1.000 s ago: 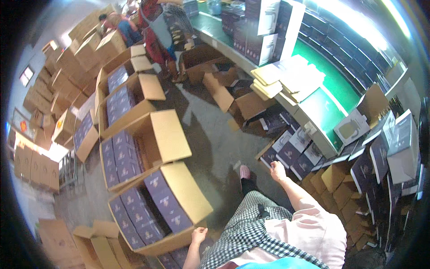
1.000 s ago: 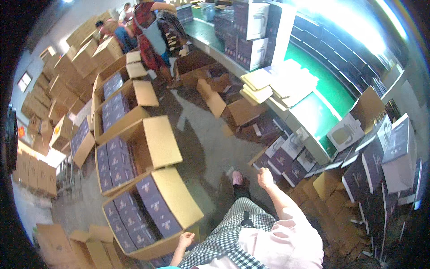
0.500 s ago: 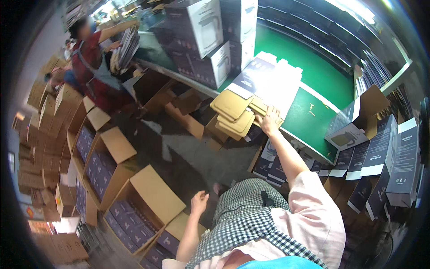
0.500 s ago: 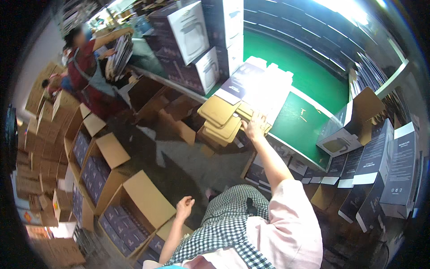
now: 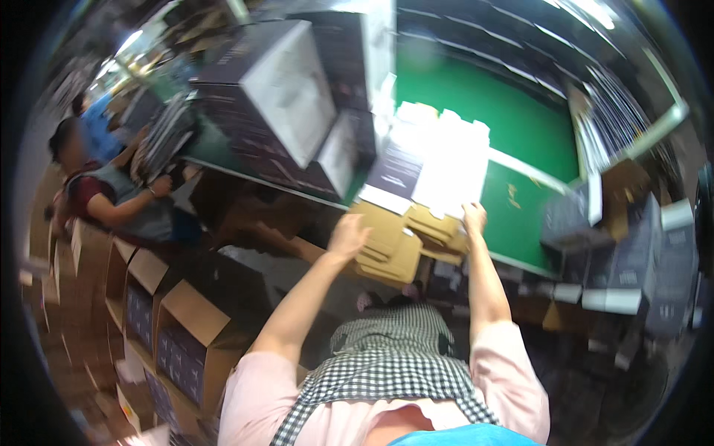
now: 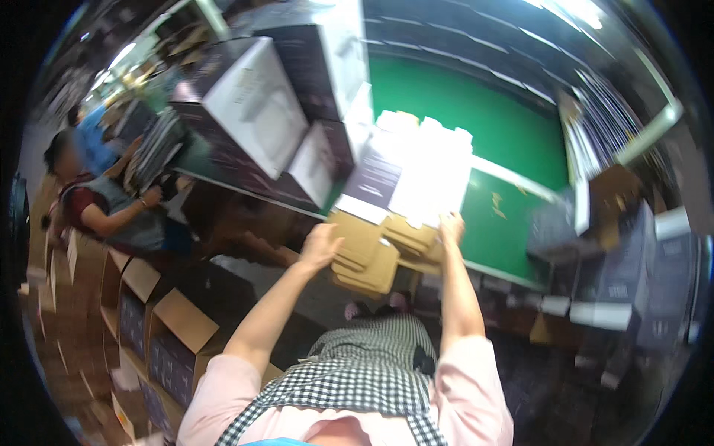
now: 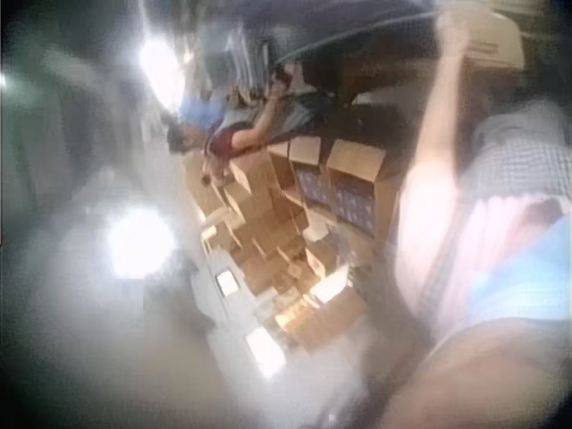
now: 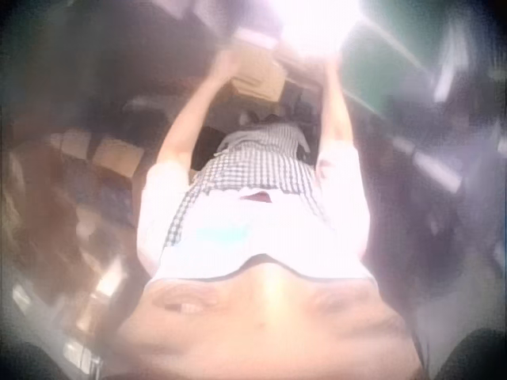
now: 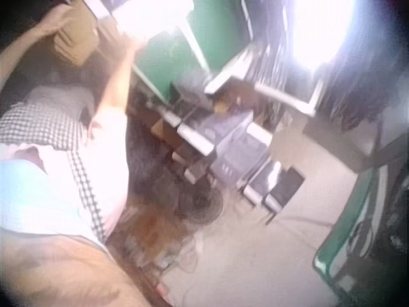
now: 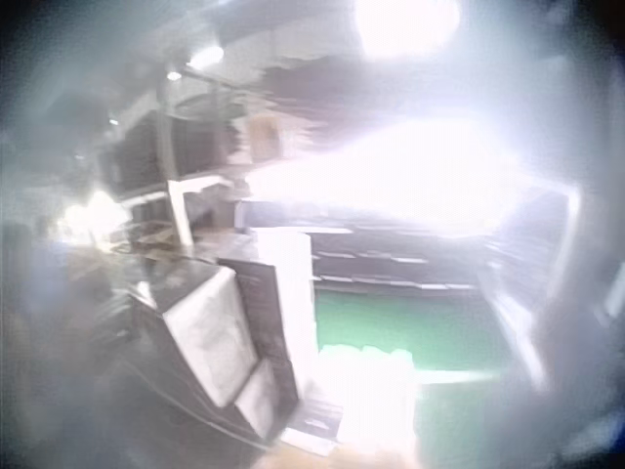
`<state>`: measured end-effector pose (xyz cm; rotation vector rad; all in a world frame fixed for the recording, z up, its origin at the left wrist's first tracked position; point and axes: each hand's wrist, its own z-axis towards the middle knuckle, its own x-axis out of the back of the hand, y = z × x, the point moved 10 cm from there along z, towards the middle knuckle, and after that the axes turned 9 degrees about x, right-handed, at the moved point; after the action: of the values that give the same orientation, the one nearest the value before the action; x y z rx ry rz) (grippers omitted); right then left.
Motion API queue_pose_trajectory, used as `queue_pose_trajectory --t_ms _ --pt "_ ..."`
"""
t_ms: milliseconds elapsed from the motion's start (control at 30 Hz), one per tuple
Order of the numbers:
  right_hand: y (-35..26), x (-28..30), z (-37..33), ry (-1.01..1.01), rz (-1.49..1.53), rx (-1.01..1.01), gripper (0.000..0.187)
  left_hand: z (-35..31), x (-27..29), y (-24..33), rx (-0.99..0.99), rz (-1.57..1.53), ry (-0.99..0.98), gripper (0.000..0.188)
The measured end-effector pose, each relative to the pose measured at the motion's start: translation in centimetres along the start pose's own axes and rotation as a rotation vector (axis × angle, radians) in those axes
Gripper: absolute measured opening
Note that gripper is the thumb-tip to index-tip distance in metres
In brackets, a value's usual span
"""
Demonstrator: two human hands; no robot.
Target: The person places items into individual boxes, closes the box flaps, and stacks the boxed products into a larger shipping carton.
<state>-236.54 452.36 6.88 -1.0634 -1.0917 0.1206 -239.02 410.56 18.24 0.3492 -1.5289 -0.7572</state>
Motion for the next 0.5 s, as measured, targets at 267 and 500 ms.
queue_pose_trajectory --t_ms 267,500 --pt "0.7 -3.5 0.6 -0.146 0.745 -0.130 0.026 9.2 -9.4 -4.7 0.504 0.164 -0.289 0.097" --pt "-5.5 8.6 -3.9 -0.470 1.135 0.053 0.029 11.7 -0.3 3.2 0.410 -0.541 -0.180 0.105"
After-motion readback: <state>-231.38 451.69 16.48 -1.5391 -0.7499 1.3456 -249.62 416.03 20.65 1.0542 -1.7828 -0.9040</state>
